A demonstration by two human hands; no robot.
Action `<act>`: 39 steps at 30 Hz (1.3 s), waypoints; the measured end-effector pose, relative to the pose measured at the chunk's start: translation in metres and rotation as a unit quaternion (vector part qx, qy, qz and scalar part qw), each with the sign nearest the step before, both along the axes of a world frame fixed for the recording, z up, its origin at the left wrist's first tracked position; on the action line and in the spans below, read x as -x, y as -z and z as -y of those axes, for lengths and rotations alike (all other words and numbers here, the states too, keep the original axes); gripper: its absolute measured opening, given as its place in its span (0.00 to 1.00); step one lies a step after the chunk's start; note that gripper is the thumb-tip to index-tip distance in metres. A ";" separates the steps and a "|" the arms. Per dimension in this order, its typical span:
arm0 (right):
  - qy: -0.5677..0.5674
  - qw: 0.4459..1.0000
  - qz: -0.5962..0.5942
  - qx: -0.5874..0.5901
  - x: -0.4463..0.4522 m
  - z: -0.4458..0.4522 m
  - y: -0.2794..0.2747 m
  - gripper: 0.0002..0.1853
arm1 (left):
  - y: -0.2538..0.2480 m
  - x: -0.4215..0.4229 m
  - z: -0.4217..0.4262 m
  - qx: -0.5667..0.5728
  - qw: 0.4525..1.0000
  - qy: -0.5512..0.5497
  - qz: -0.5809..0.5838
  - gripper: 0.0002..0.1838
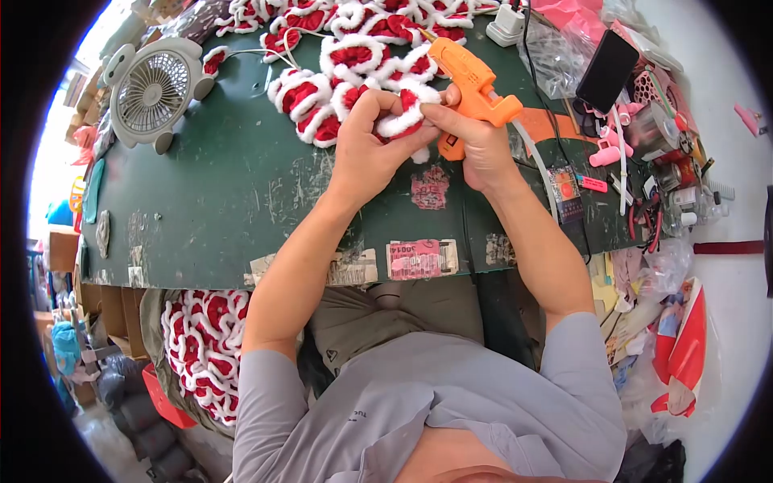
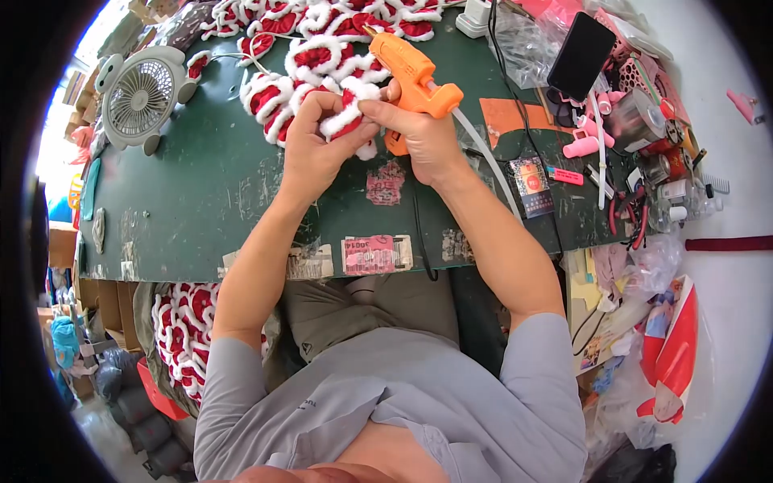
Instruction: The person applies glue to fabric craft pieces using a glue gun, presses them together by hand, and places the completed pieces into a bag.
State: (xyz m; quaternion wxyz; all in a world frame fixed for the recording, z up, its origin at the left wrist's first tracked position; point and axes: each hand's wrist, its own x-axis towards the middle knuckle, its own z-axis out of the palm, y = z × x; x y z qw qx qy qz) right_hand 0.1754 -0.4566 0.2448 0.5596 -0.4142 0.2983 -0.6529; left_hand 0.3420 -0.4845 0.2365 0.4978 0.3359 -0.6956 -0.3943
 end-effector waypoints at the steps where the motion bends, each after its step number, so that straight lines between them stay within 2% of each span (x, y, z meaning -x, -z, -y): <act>1: 0.002 1.000 0.006 -0.002 -0.001 0.000 0.000 0.14 | -0.003 0.000 -0.002 0.035 0.999 0.003 0.002 0.21; 6: -0.010 1.000 -0.024 -0.015 0.002 -0.004 -0.003 0.13 | -0.003 -0.002 -0.005 0.104 0.994 0.012 0.024 0.19; 8: -0.005 0.999 -0.034 0.005 0.007 0.001 0.001 0.12 | -0.006 -0.005 -0.005 -0.059 0.995 0.067 -0.036 0.16; 9: 0.003 0.999 0.037 -0.004 0.008 0.005 0.002 0.11 | -0.008 -0.005 -0.007 -0.138 0.977 0.110 -0.121 0.12; 10: 0.012 0.994 0.108 -0.013 0.012 0.007 0.002 0.10 | -0.002 -0.008 0.001 -0.108 0.980 0.111 -0.126 0.09; 12: -0.002 0.991 0.134 -0.007 0.022 0.007 0.001 0.08 | -0.002 -0.013 0.006 -0.117 0.980 0.088 -0.138 0.09; 15: -0.028 0.973 0.227 0.005 0.032 0.009 0.001 0.07 | -0.003 -0.015 0.012 -0.171 0.950 0.086 -0.247 0.11; 17: -0.046 0.970 0.240 0.009 0.036 0.009 0.001 0.08 | -0.001 -0.022 0.022 -0.179 0.941 0.091 -0.272 0.12; 19: -0.065 0.965 0.254 0.013 0.033 0.007 -0.001 0.08 | -0.004 -0.029 0.029 -0.225 0.897 0.120 -0.361 0.13; 20: -0.070 0.965 0.251 0.016 0.032 0.005 -0.002 0.08 | -0.004 -0.031 0.029 -0.223 0.898 0.119 -0.360 0.13; 22: -0.077 0.966 0.246 0.019 0.031 0.006 -0.002 0.08 | -0.008 -0.033 0.024 -0.266 0.862 0.174 -0.396 0.15; 23: -0.063 0.976 0.206 0.023 0.034 0.008 0.002 0.09 | -0.004 -0.036 0.025 -0.264 0.855 0.230 -0.381 0.16; 25: -0.049 0.985 0.167 0.025 0.029 0.007 0.001 0.09 | -0.003 -0.029 0.022 -0.272 0.856 0.223 -0.378 0.17; 27: 0.021 0.999 0.033 0.036 0.017 0.005 0.002 0.10 | -0.005 -0.025 0.019 -0.285 0.860 0.214 -0.364 0.17; 28: 0.020 0.999 0.035 0.036 0.014 0.004 0.003 0.10 | -0.007 -0.024 0.017 -0.286 0.861 0.212 -0.363 0.17; 30: 0.049 0.994 -0.080 0.047 0.007 0.004 0.005 0.12 | -0.009 -0.024 0.016 -0.316 0.843 0.183 -0.394 0.17; 32: 0.037 0.993 -0.110 0.018 0.005 0.001 0.007 0.12 | -0.010 -0.024 0.016 -0.313 0.844 0.175 -0.399 0.17; 34: 0.085 0.973 -0.167 0.134 0.001 0.003 0.009 0.12 | -0.007 -0.024 0.017 -0.257 0.899 0.175 -0.309 0.16; 35: 0.076 0.965 -0.183 0.175 0.001 0.006 0.009 0.13 | -0.005 -0.023 0.015 -0.256 0.905 0.176 -0.289 0.15; 36: 0.075 0.965 -0.184 0.174 0.000 0.003 0.009 0.13 | -0.002 -0.022 0.014 -0.257 0.905 0.176 -0.291 0.15; 38: 0.045 0.967 -0.201 0.153 -0.005 -0.002 0.006 0.14 | 0.001 -0.020 0.012 -0.236 0.936 0.169 -0.197 0.15; 39: 0.053 0.956 -0.250 0.148 -0.002 0.000 0.009 0.14 | -0.001 -0.018 0.009 -0.259 0.927 0.173 -0.209 0.17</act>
